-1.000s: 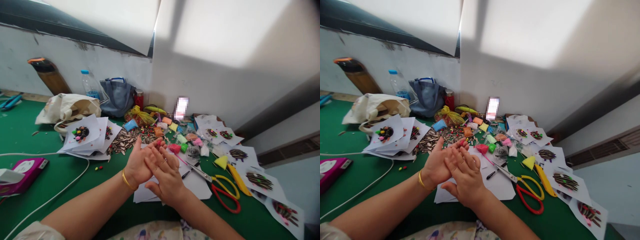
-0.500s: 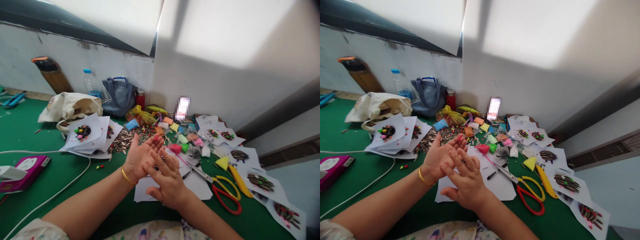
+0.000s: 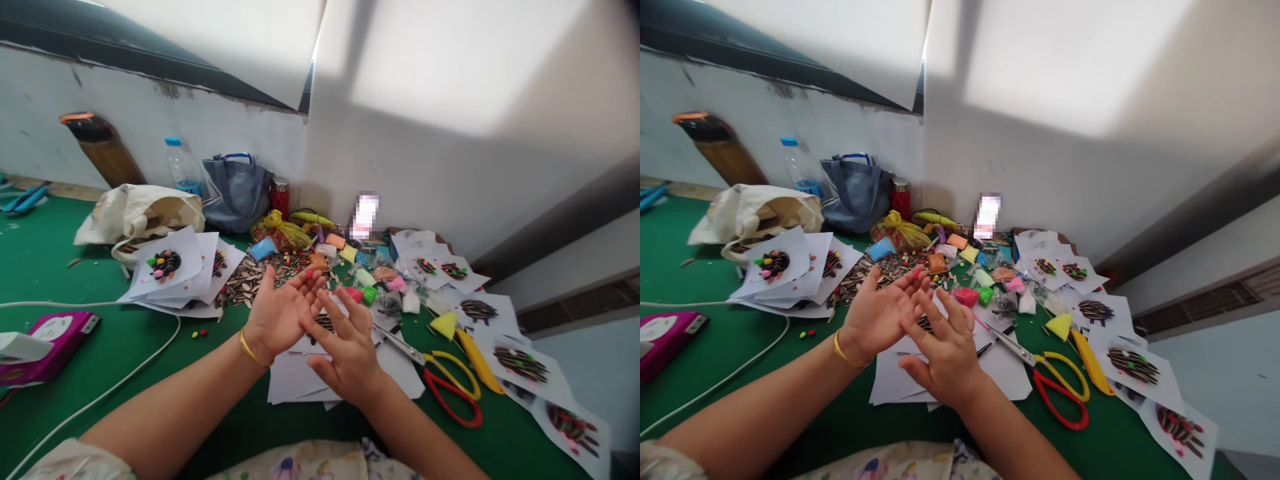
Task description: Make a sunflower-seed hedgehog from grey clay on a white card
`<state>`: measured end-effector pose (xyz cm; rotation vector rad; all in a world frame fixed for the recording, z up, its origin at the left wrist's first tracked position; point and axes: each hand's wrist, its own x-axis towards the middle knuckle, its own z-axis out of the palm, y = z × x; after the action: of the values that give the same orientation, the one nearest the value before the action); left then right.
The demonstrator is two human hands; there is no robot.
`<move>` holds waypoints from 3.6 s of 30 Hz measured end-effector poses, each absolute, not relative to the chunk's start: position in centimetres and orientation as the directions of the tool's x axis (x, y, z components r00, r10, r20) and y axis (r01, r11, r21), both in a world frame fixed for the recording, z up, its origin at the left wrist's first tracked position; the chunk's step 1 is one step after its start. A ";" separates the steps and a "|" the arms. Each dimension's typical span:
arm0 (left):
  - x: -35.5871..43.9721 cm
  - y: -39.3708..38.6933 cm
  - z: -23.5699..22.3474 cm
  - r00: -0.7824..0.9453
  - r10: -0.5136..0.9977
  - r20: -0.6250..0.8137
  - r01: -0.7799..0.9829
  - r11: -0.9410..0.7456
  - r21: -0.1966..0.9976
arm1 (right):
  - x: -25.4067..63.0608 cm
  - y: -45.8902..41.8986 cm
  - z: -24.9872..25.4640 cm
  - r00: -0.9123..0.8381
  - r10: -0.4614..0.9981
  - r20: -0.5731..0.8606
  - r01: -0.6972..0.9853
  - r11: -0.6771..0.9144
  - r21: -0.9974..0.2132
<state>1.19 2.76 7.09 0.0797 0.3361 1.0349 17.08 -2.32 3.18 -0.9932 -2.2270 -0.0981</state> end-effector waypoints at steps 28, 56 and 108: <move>1.8 2.5 6.4 0.559 0.799 -0.223 -0.758 0.601 0.252 | 17.0 -2.1 3.4 -0.414 0.625 0.662 0.618 0.727 -0.299; 0.9 4.4 6.1 0.317 0.883 -0.346 -0.839 0.432 0.331 | 18.7 1.3 0.7 -0.329 0.909 0.257 0.776 0.415 -0.474; 1.8 2.8 5.9 0.494 0.838 -0.233 -0.797 0.543 0.263 | 16.3 -2.5 3.5 -0.464 0.690 0.556 0.654 0.690 -0.311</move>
<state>1.84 2.82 5.85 0.1253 0.3528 0.9944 16.27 -2.50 3.55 -1.0245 -2.2285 0.0695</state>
